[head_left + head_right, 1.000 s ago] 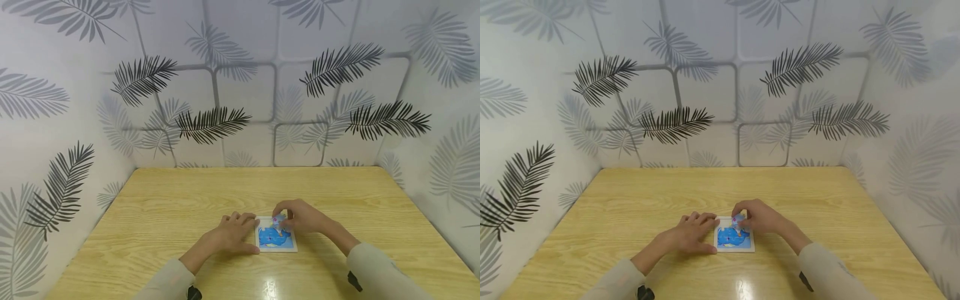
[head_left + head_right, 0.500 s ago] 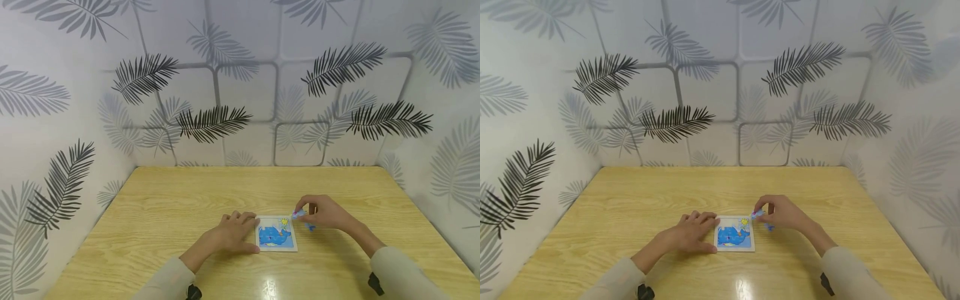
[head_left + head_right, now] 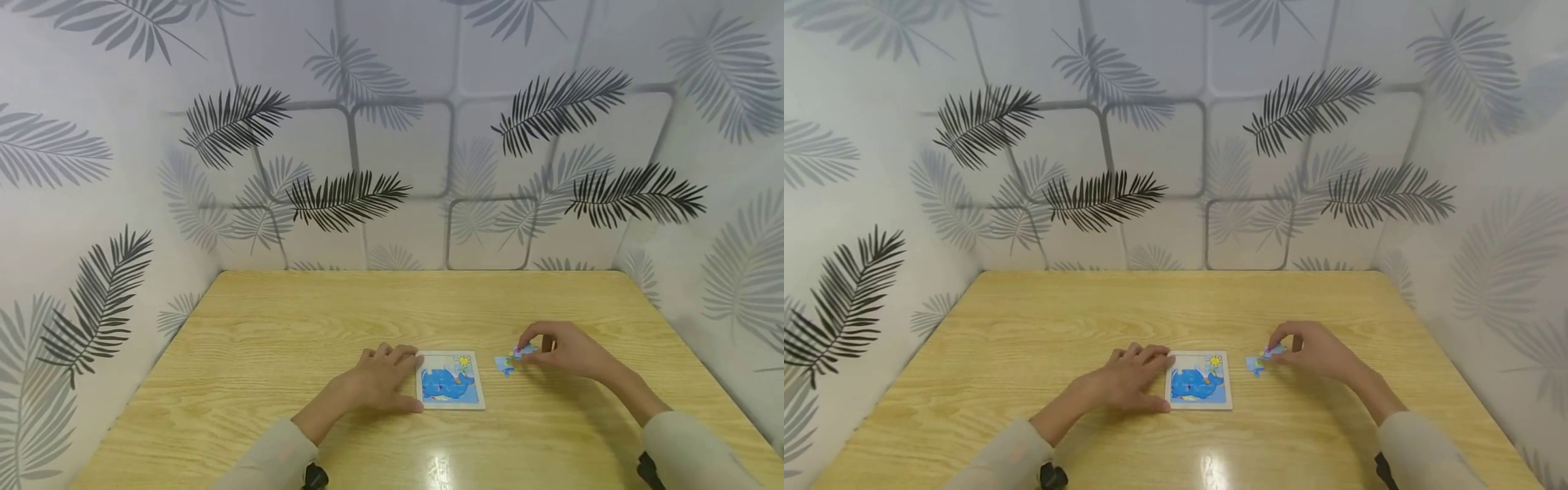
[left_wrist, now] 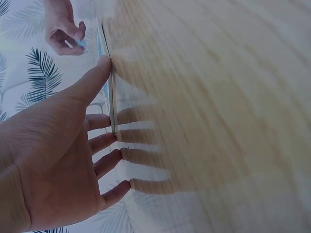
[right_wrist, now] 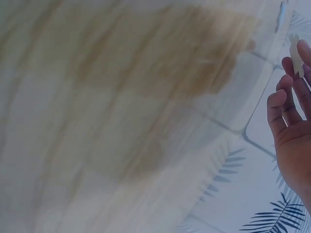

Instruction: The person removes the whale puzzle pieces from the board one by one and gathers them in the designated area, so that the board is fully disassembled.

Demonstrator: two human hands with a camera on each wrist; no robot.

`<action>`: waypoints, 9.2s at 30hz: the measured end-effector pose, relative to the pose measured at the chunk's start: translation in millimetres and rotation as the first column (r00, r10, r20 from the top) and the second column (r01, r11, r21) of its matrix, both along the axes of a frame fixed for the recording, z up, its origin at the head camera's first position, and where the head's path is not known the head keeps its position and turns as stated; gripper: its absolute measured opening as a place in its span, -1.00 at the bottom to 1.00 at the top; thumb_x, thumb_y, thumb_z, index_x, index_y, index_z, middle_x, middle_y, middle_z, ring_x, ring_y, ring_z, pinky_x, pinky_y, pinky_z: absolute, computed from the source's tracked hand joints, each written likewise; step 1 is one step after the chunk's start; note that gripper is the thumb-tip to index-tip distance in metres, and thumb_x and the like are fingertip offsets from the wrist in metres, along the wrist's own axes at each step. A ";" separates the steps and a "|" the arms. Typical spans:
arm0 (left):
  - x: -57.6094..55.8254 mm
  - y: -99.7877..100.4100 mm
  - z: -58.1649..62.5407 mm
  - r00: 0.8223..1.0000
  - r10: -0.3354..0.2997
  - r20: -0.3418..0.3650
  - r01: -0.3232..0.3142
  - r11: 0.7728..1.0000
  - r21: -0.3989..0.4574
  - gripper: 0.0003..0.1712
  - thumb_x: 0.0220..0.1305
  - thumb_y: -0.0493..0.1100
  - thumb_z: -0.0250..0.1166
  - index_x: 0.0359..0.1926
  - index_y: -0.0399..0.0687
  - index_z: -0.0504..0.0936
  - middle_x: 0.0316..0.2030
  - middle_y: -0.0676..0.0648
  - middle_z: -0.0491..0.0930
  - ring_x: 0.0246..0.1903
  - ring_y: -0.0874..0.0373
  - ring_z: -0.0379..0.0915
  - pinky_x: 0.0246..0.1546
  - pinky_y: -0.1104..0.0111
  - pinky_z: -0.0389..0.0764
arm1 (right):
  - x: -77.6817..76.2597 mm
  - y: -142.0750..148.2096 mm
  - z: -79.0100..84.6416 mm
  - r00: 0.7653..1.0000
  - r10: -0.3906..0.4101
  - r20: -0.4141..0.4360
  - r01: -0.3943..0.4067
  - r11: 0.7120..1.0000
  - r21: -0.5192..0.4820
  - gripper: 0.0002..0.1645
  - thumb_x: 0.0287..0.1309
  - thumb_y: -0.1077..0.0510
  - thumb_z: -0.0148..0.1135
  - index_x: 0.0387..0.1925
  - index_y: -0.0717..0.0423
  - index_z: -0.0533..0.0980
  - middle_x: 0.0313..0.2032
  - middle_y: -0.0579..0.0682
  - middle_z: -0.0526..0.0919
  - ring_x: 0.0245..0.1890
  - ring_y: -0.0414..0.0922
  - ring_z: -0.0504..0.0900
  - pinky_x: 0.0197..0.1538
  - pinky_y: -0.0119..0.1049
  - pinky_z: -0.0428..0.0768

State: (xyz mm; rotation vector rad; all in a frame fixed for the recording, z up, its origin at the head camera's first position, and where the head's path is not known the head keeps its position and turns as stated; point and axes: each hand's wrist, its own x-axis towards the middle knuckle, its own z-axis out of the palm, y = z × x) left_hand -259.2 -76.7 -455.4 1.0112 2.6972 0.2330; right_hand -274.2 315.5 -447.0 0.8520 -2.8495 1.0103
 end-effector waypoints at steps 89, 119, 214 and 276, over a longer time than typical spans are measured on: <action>-7.3 0.9 -14.3 0.999 0.014 -0.029 -0.014 1.000 -0.012 0.02 0.32 0.47 0.24 0.62 0.12 0.20 0.58 -0.01 0.13 0.42 -0.09 0.14 0.35 -0.17 0.23 | -20.4 -89.7 -8.9 0.950 0.248 0.190 -0.258 0.966 0.029 -0.67 0.28 0.26 0.42 0.06 -0.01 0.72 -0.03 0.05 0.56 -0.30 -0.16 0.49 -0.19 -0.32 0.55; 3.2 2.3 5.3 1.000 0.017 -0.024 -0.018 0.999 -0.035 -0.02 0.36 0.44 0.22 0.62 0.12 0.21 0.57 0.00 0.15 0.46 -0.05 0.13 0.38 -0.13 0.24 | -16.5 -93.6 0.1 0.973 0.220 0.076 -0.227 0.968 0.105 -0.68 0.21 0.39 0.40 -0.06 0.03 0.76 -0.09 0.03 0.64 -0.47 -0.27 0.45 -0.33 -0.35 0.55; 4.1 0.4 7.2 1.000 0.014 0.004 -0.014 1.000 -0.018 -0.01 0.37 0.42 0.24 0.63 0.11 0.18 0.59 -0.01 0.11 0.47 -0.07 0.09 0.39 -0.14 0.20 | 0.1 -12.2 3.6 0.993 0.117 0.020 -0.117 0.993 -0.032 -0.60 0.26 0.27 0.43 0.13 0.18 0.63 -0.07 0.15 0.71 -0.49 -0.31 0.50 -0.46 -0.37 0.50; 1.6 3.3 2.8 0.999 0.037 -0.011 -0.037 0.999 -0.039 -0.01 0.33 0.48 0.21 0.61 0.19 0.19 0.58 0.02 0.11 0.44 -0.04 0.13 0.37 -0.11 0.23 | 1.9 -150.9 -12.9 0.947 0.288 0.141 -0.287 0.957 -0.030 -0.57 0.19 0.34 0.47 0.05 0.09 0.52 -0.10 0.10 0.54 -0.35 -0.20 0.50 -0.25 -0.35 0.57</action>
